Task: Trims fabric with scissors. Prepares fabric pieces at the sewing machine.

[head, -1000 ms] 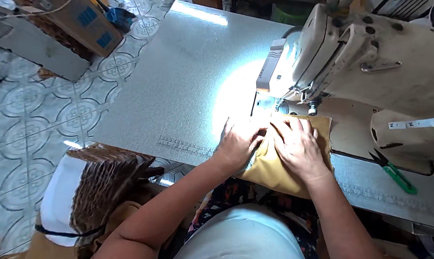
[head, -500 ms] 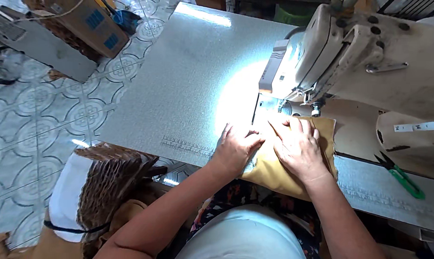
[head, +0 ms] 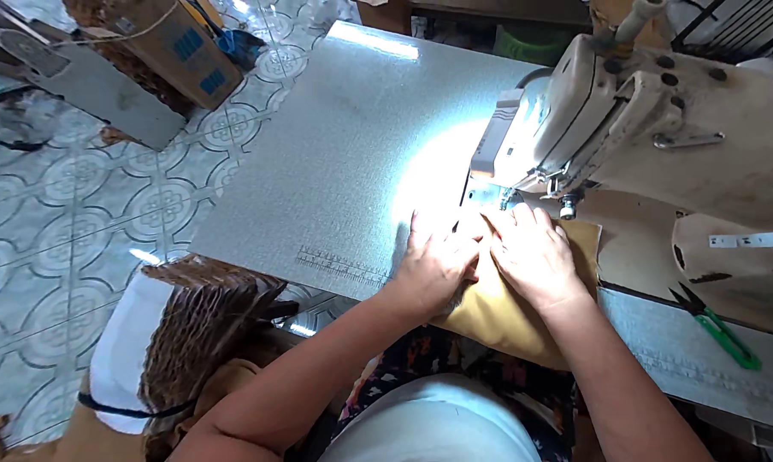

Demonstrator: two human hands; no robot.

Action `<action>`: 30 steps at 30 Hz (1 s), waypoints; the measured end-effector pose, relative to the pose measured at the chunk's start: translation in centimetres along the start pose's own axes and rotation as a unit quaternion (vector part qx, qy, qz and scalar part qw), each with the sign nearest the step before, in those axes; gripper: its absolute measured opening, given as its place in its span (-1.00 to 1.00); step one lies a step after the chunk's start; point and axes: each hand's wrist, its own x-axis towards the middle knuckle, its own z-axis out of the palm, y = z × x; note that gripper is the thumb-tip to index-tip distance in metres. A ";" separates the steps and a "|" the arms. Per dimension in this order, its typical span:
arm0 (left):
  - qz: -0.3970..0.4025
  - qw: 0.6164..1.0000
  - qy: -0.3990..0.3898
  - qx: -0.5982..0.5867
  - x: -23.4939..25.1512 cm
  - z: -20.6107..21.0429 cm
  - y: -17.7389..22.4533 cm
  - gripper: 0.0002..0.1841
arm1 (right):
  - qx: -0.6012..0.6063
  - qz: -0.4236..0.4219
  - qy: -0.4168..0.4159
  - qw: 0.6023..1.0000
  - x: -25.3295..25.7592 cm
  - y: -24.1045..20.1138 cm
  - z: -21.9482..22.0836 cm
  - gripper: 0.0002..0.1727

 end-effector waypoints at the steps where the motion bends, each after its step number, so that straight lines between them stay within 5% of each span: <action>1: 0.000 1.000 -0.006 -0.006 0.1 -0.1 0.0 -0.69 | 0.000 0.004 -0.004 1.000 0.2 0.1 0.0 -0.55; 8: -0.007 1.000 0.002 -0.020 -0.3 0.5 -0.4 -0.64 | 0.125 -0.059 0.178 0.974 0.6 -0.2 1.5 -0.80; 17: -0.002 0.999 0.023 -0.022 -0.5 0.6 -0.4 -0.69 | 0.068 -0.088 0.127 0.986 2.2 -1.0 1.2 -0.81; 21: 0.002 1.000 0.022 -0.021 -0.5 0.6 -0.4 -0.70 | 0.207 0.055 0.001 0.977 1.3 -2.3 -0.6 -0.71; 22: 0.002 0.999 0.023 -0.023 -0.5 0.5 -0.4 -0.70 | 0.232 0.067 0.004 0.970 1.2 -2.4 -0.7 -0.67; 25: -0.007 0.999 0.011 -0.047 -0.5 0.5 -0.7 -0.64 | 0.149 -0.049 0.180 0.971 1.0 -1.0 0.9 -0.78; 30: -0.094 0.994 0.020 -0.049 -0.3 0.6 -0.5 -0.68 | 0.066 -0.011 0.147 0.987 -3.2 0.4 1.2 -0.71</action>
